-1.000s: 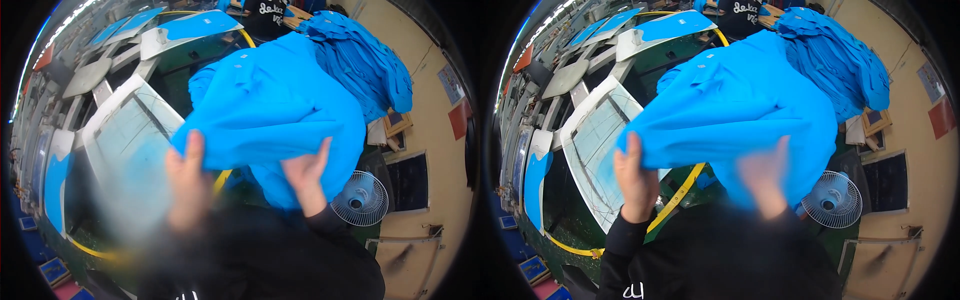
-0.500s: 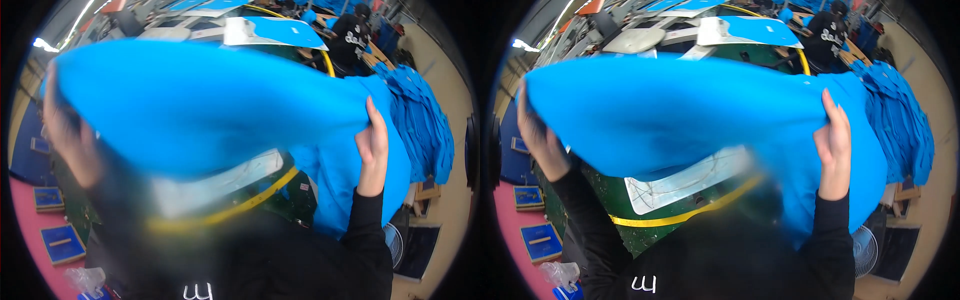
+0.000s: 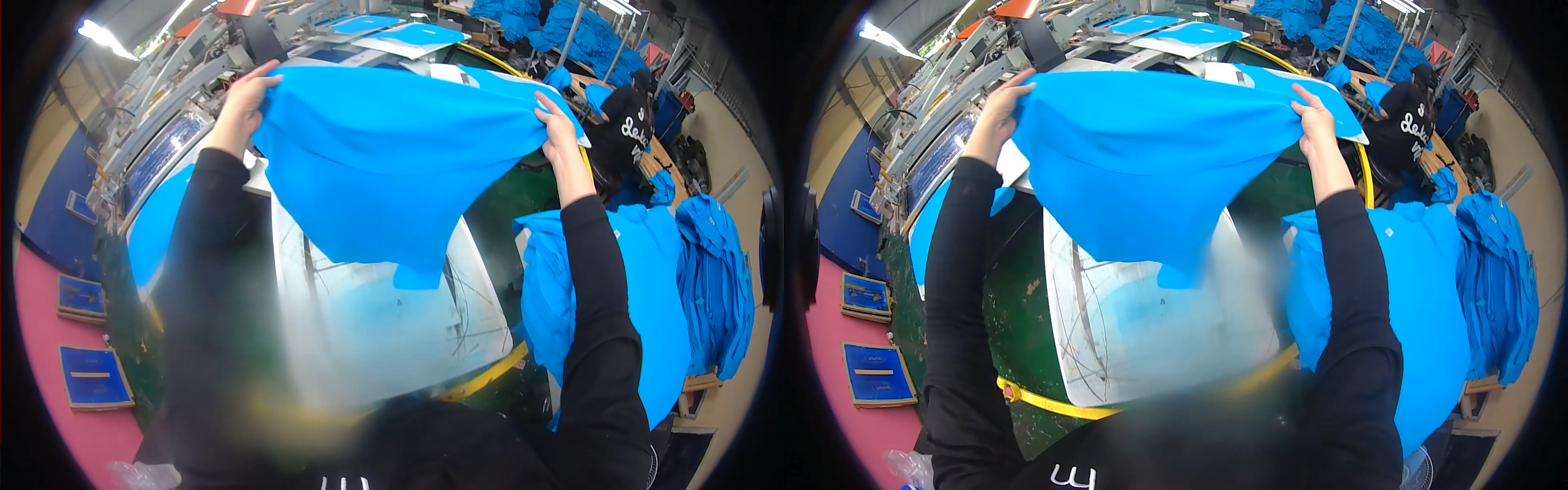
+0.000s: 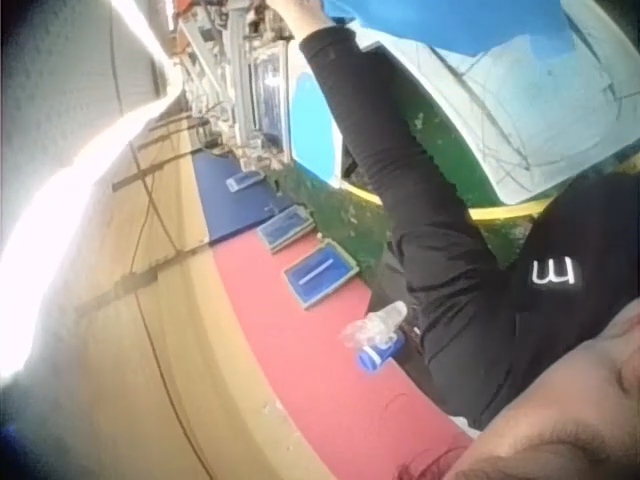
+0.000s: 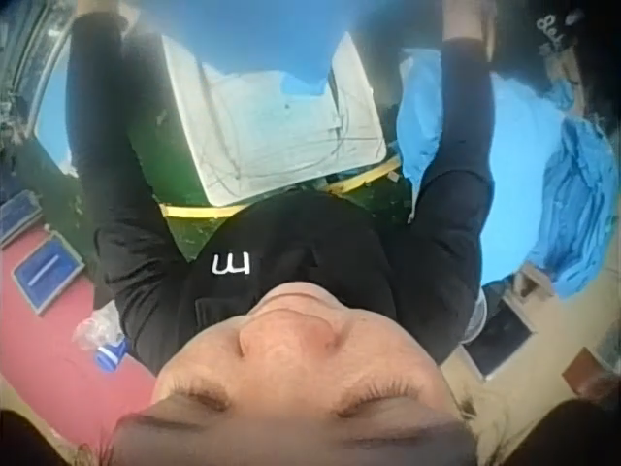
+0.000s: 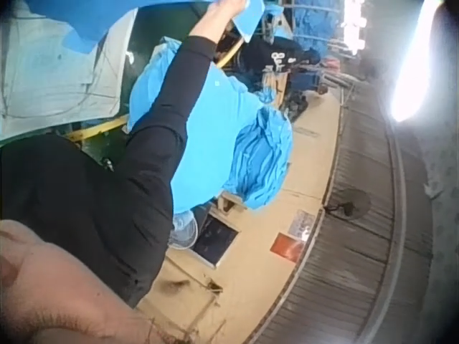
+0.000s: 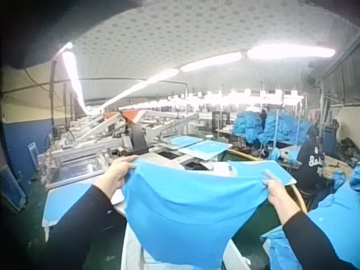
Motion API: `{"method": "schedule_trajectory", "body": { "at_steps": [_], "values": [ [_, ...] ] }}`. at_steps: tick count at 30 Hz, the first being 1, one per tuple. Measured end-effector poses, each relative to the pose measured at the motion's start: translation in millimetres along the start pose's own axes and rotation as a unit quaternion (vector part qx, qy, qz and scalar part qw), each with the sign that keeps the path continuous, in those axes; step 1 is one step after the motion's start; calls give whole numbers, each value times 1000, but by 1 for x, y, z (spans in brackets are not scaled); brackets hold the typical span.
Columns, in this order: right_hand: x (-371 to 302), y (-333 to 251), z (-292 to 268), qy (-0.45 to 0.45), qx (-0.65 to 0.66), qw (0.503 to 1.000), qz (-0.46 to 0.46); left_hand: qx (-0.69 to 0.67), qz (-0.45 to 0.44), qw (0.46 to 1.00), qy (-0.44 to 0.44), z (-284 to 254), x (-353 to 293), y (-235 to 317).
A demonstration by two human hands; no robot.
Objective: Loading garment pieces onto a carousel screen printing machine.
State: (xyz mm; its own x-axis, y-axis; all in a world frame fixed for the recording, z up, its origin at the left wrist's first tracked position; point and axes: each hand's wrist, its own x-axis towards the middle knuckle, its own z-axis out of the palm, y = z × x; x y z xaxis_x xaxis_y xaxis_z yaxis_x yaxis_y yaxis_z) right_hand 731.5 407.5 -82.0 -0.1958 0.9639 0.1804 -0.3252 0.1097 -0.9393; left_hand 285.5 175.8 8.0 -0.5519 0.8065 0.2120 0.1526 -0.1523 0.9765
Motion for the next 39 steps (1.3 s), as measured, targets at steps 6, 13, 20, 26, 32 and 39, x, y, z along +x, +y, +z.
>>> {"method": "schedule_trajectory", "body": {
  "at_steps": [6, 13, 20, 26, 32, 39],
  "values": [
    [98, -43, -31, 64, -32, 994, -83, -56, 6, 994, -92, 56, 45, 19],
    [4, -59, 5, -6, 16, 991, -132, -2, 2, 995, -97, 7, 12, 14],
    [-109, 32, -8, -71, -94, 992, -39, 40, -63, 988, -135, -39, -76, -70],
    [-199, 118, -23, -85, -57, 987, 123, -5, -195, 975, -109, -73, -180, -151],
    [-268, 172, -60, -55, -77, 970, 225, 29, -279, 955, -94, -76, -265, -241],
    [-334, 203, -88, -77, -204, 942, 256, 108, -314, 937, -110, -92, -323, -277]
  ]
}}
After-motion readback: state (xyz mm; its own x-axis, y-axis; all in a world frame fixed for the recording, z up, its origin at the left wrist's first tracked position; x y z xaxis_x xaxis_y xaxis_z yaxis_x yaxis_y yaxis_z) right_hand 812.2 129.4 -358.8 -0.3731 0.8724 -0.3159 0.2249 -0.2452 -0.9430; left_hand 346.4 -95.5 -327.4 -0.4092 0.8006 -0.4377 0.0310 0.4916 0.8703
